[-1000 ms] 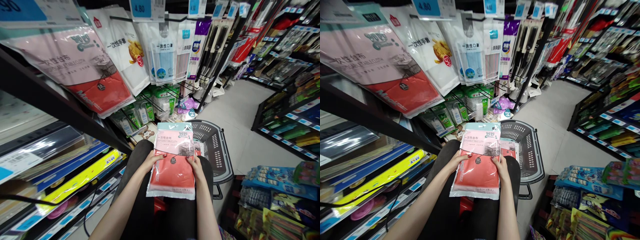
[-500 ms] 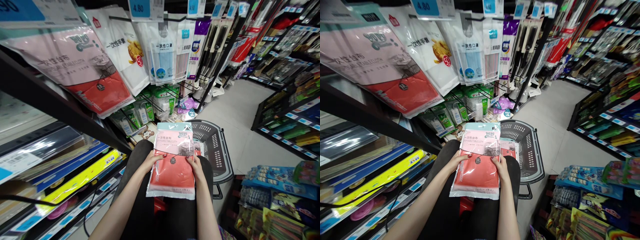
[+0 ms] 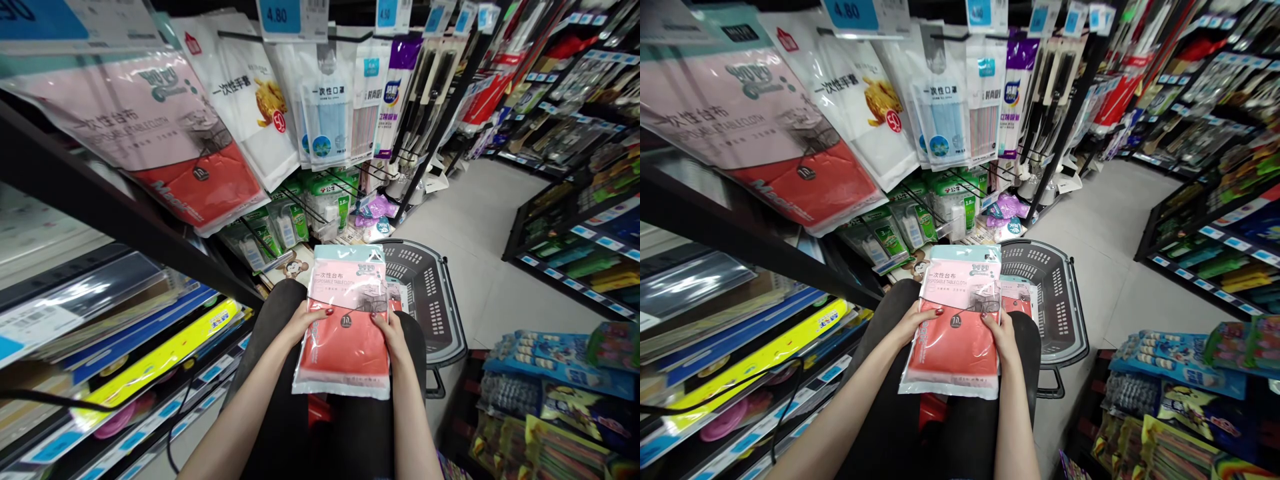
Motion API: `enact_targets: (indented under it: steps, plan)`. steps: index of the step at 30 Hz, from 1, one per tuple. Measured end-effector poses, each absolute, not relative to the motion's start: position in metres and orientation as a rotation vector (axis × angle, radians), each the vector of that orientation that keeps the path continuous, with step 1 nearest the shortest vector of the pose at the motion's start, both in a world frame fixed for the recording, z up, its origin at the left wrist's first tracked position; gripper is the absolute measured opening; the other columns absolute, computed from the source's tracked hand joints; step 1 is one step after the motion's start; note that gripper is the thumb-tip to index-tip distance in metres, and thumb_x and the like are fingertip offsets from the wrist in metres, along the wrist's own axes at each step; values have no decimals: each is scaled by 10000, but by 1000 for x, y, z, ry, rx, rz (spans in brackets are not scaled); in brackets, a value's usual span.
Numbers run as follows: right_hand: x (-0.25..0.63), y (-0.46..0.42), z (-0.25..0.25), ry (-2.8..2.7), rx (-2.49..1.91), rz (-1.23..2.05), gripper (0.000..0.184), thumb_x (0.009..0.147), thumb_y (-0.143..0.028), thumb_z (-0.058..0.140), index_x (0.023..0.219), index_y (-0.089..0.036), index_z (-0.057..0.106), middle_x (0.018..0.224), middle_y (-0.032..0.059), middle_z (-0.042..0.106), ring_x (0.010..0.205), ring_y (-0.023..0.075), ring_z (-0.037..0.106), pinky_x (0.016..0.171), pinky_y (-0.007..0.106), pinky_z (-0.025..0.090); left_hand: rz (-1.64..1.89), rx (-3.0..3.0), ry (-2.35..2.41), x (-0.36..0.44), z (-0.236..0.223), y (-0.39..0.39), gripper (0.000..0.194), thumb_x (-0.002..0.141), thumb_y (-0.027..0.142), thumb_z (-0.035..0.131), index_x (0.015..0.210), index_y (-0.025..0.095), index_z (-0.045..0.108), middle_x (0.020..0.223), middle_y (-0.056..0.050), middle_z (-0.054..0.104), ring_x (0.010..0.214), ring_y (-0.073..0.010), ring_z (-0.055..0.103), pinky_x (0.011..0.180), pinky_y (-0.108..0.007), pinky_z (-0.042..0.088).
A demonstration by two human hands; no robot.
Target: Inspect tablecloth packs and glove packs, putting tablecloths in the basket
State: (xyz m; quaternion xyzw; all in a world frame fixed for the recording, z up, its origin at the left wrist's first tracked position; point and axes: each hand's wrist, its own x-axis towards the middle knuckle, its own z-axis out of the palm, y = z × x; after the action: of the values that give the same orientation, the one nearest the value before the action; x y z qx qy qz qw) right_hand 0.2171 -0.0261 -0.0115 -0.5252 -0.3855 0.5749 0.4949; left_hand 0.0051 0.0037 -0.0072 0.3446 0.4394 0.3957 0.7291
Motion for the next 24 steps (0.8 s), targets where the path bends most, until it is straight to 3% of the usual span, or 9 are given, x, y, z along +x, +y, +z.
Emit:
enact_targets:
  steps: [5,15,24]
  plan:
    - [217,-25,-14,-934,-1303,1374,251,645,-393,632,773,-178,620,747,19,648,715,202,562,679,297,419,876,764,977,6,-6,4,327,571,232,709,866,103,657,798,-81,694,718,-238,634,708,-344,474]
    - [218,-25,-15,-963,-1294,1355,271,661,-368,629,855,-180,637,783,22,654,768,214,567,720,310,412,870,756,958,6,-5,4,384,572,224,712,929,98,647,764,-77,696,669,-226,636,679,-332,478]
    - [217,-25,-12,-957,-1289,1364,275,670,-366,620,874,-181,629,793,30,651,789,221,569,737,325,422,861,749,994,6,-5,4,342,559,243,718,860,94,655,747,-81,694,653,-225,635,660,-326,479]
